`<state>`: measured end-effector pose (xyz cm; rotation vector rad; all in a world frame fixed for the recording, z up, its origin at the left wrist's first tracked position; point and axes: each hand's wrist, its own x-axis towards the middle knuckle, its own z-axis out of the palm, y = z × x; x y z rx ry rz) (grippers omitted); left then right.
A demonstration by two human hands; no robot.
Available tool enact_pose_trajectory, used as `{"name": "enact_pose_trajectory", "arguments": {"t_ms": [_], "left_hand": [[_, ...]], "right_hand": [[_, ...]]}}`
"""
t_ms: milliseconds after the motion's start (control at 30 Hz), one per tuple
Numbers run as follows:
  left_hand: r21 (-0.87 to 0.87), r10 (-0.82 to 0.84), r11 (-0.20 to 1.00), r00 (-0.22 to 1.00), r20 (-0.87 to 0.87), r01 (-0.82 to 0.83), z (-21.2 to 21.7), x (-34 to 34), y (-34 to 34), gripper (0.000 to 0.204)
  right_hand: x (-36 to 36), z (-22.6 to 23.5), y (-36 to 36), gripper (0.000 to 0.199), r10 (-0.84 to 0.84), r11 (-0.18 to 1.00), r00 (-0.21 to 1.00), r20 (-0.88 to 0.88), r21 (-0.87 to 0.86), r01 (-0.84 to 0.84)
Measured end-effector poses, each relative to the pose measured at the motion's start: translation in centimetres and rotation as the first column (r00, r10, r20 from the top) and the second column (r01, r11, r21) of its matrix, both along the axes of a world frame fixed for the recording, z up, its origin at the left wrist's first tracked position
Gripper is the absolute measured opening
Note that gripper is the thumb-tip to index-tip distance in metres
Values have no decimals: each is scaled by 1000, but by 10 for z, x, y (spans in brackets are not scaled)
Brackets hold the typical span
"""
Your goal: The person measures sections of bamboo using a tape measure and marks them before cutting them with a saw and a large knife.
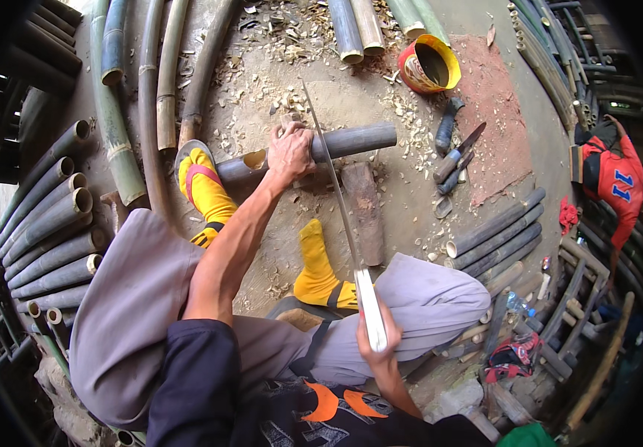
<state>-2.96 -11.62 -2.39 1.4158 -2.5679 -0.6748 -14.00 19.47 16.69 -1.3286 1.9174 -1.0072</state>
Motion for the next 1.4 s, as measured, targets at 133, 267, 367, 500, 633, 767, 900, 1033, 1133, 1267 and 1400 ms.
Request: {"name": "enact_pose_trajectory", "arguments": {"t_ms": [133, 267, 367, 500, 633, 767, 900, 1033, 1133, 1267, 1400], "left_hand": [[-51, 16, 999, 1000, -22, -17, -9, -12, 5, 46], [-17, 19, 1000, 1000, 21, -19, -4, -7, -5, 45], [-19, 37, 999, 999, 31, -36, -3, -1, -5, 45], [-88, 50, 995, 999, -11, -51, -8, -16, 0, 47], [6, 59, 998, 997, 58, -60, -10, -16, -4, 49], [-34, 81, 996, 994, 74, -79, -5, -5, -4, 58], [-123, 115, 987, 991, 66, -106, -8, -4, -6, 54], [-71, 115, 991, 992, 51, -111, -15, -17, -2, 53], [-27, 111, 994, 991, 78, -109, -6, -8, 1, 52], [-59, 140, 989, 988, 66, -136, -5, -2, 2, 48], [-82, 135, 988, 991, 16, -133, -4, -19, 1, 48]], "right_hand": [[-4, -58, -99, 46, 26, 999, 999, -46, -39, -28], [-7, -28, -40, 50, 42, 998, 997, -68, -50, -45], [-9, 10, -4, 48, 99, 993, 985, -143, -47, -106], [-13, -56, -69, 45, 54, 999, 996, -69, 6, -54], [-8, -29, -74, 43, 29, 999, 998, -53, 40, -27], [-11, 36, 10, 43, 96, 993, 989, -116, 73, -88], [-14, -28, -39, 41, 69, 998, 996, -53, 3, -69], [-11, -54, -104, 46, 80, 993, 992, -94, -77, -87], [-16, -5, -22, 54, 102, 995, 991, -87, 12, -101], [-4, 40, 15, 47, 62, 993, 995, -73, 106, -54], [-16, -46, -75, 42, 48, 997, 996, -74, -53, -52]]}}
